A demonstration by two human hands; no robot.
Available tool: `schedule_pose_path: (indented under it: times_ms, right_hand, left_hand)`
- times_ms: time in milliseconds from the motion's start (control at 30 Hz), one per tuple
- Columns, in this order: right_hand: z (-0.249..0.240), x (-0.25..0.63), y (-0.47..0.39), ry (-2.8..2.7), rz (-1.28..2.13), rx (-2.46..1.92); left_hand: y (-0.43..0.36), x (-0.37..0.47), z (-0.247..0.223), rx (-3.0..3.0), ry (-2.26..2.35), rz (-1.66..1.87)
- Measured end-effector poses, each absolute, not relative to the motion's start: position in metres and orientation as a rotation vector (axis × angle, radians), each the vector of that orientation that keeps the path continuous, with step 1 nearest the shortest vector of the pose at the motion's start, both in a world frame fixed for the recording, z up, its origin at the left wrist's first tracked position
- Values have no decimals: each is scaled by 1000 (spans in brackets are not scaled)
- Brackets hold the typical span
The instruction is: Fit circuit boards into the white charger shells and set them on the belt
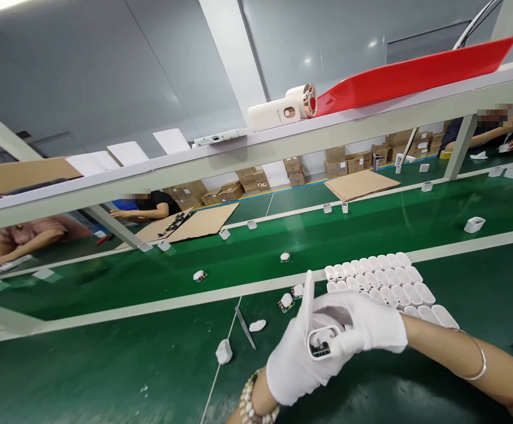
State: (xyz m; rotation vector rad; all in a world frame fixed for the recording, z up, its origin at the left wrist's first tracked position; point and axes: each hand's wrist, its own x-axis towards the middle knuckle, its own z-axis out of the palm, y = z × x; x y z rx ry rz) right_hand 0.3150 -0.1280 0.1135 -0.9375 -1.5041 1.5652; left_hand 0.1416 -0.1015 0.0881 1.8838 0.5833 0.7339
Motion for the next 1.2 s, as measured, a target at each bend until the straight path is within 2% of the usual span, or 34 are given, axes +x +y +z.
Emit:
schedule_pose_path:
  times_ms: [233,367,533,733,833,900,967,1033,1200]
  right_hand:
    - [115,333,-123,-1789,1060,-1068]
    - [102,323,-126,-1906,857,-1145]
    - [99,322,-123,-1940,796,-1194]
    - [123,319,-122,-1994,924,-1267]
    - [122,328,-102,-2041,794,-1387]
    - [117,346,-76,-2008,718,-1474]
    - [109,367,-43,-1950,613,-1637]
    - [100,387,-12,-1886,548,-1842]
    - [83,400,28,-1815,566,-2101]
  left_hand:
    - [-99,145,90,1860,688,538]
    - [-97,146,87,2037,718,470]
    - [-88,150,83,2007,750,446]
    - [-73,159,87,2160,630,612]
    - [-65,153,86,2121,832,671]
    - [-58,146,81,2198,1103,526]
    - [-52,143,75,2327,1263,223]
    - [-50,146,66,2393,1233,-30]
    - [-57,174,41,2475,1132,-209]
